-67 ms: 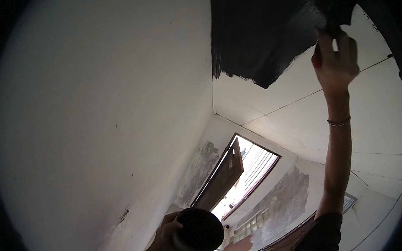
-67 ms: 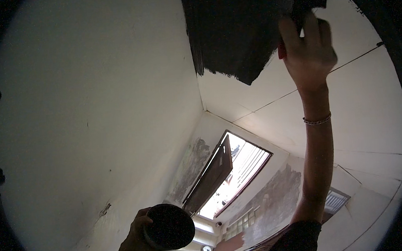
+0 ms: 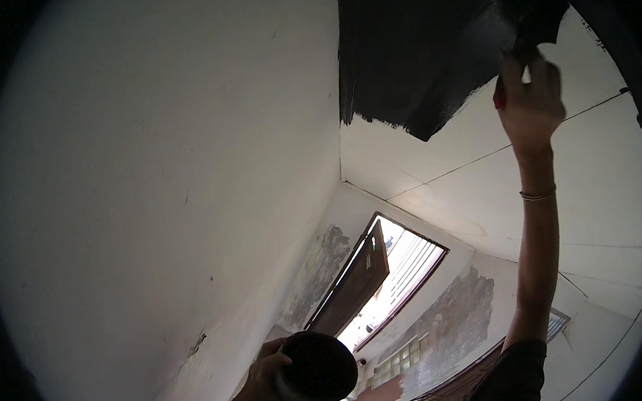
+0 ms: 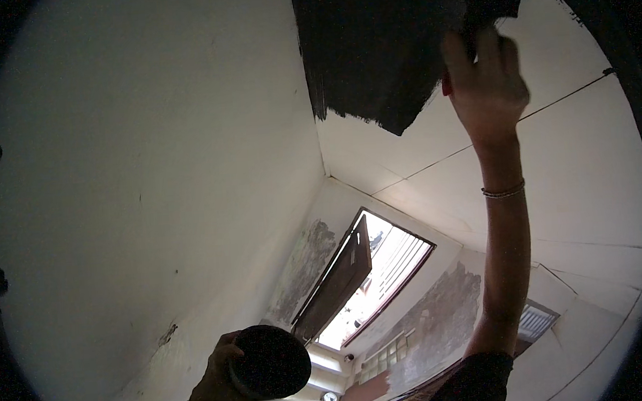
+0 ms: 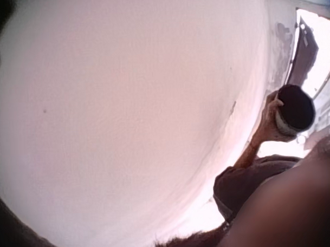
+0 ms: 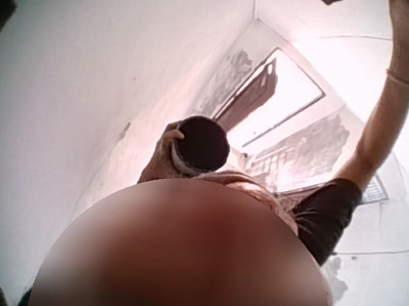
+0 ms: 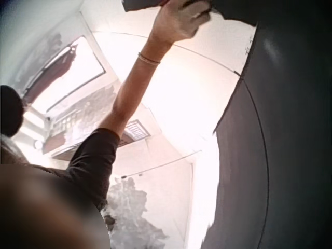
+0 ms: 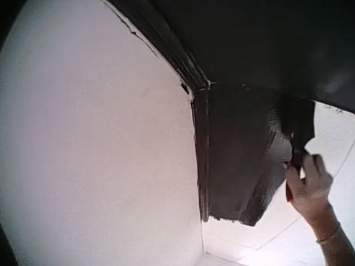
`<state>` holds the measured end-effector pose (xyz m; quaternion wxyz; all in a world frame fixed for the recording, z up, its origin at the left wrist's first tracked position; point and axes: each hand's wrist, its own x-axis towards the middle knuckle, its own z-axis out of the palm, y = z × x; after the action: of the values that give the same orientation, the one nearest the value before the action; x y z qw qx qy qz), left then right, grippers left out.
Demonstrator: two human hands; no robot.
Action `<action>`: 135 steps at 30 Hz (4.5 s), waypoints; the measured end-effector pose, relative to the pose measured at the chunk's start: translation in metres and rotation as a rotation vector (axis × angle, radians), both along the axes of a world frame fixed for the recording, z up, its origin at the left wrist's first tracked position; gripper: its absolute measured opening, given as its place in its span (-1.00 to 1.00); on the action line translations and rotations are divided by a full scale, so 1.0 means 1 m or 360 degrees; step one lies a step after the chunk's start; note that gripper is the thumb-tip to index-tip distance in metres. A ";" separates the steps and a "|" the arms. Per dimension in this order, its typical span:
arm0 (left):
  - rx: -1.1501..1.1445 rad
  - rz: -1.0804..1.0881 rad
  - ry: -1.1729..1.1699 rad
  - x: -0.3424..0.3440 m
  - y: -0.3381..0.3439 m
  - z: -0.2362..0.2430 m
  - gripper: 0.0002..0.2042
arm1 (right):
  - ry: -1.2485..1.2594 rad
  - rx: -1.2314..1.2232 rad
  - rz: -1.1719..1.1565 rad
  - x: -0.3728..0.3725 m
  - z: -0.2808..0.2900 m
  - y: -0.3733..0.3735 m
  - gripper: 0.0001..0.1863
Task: The person paints a white ceiling with black paint using a brush and a small container. They repeatedly dip the brush into the container and apply paint to the ceiling surface in broad strokes.
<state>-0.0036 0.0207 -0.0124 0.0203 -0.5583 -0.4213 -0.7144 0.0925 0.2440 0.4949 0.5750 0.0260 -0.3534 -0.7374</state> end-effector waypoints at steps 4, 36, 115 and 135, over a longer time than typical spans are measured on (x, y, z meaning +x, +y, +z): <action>-0.0020 0.0058 0.0092 -0.001 -0.005 0.000 0.08 | -0.0223 -0.0151 -0.0084 -0.028 -0.025 0.066 -0.68; 0.0019 0.0227 0.0101 -0.004 0.003 -0.007 0.10 | -0.0262 -0.1250 0.1361 0.073 -0.171 0.021 -0.78; -0.0149 0.0094 0.0297 0.060 0.086 -0.041 0.06 | -0.0677 -0.1505 0.0348 0.201 -0.276 0.026 -0.58; -0.0160 -0.0059 0.0256 0.065 0.081 -0.050 0.10 | -0.1047 -0.1172 0.0829 0.199 -0.243 0.055 -0.74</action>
<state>0.0618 0.1016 -0.0629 0.0126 -0.6219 -0.4432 -0.6455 0.2914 0.2986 0.2519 0.5688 0.1386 -0.7303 -0.3519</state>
